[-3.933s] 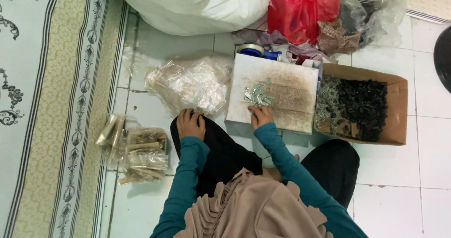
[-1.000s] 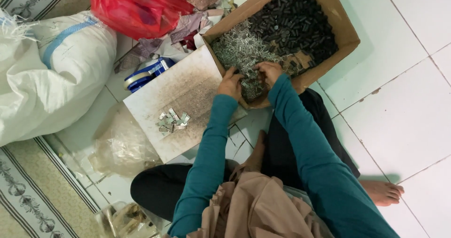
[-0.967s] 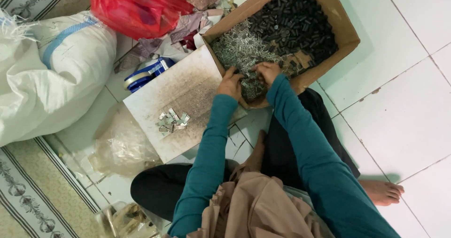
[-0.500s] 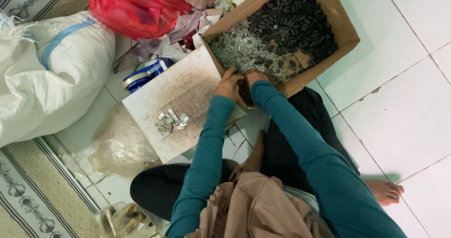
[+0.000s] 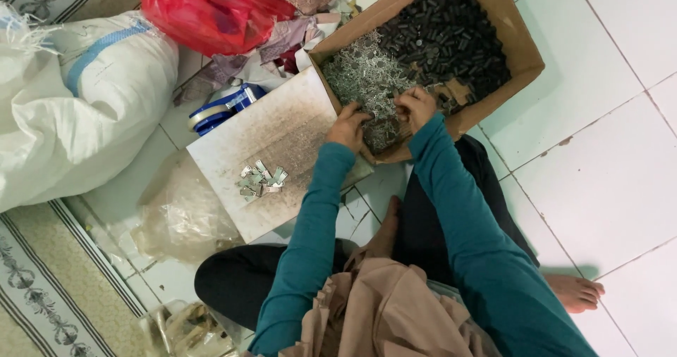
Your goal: Sorting and arranging small metal components from a pile onto a board and into a box.
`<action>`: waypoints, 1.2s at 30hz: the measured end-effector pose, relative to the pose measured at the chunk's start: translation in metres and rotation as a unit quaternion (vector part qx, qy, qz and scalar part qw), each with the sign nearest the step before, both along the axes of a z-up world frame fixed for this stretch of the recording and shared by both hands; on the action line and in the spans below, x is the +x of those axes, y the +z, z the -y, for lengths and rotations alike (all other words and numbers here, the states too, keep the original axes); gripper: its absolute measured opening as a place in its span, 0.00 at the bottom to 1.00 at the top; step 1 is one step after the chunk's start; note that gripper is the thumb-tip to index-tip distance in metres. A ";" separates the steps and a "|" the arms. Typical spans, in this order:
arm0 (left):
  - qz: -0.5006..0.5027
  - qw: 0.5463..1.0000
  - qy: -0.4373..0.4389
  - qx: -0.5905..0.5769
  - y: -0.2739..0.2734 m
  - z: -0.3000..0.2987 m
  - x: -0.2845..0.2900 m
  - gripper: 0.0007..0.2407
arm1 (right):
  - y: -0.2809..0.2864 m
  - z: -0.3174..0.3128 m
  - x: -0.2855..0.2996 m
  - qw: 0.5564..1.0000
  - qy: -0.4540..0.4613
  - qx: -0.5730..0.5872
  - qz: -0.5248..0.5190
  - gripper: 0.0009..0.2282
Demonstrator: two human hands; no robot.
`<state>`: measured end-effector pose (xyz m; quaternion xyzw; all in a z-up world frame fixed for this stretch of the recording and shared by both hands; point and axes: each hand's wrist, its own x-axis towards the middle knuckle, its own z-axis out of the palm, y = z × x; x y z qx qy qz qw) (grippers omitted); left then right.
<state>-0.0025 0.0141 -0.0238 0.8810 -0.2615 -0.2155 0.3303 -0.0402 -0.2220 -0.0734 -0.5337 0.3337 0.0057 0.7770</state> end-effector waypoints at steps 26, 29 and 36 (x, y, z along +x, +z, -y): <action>0.124 0.992 -0.025 0.026 0.034 -0.122 -0.143 0.25 | 0.079 -0.024 -0.044 0.989 0.104 0.097 0.034 0.24; 0.111 0.992 -0.017 0.056 0.037 -0.150 -0.164 0.31 | 0.038 -0.010 -0.036 0.992 0.089 0.089 0.030 0.18; 0.144 0.987 0.071 -0.009 0.028 -0.183 -0.190 0.26 | 0.091 -0.080 -0.032 0.990 0.086 0.109 0.031 0.22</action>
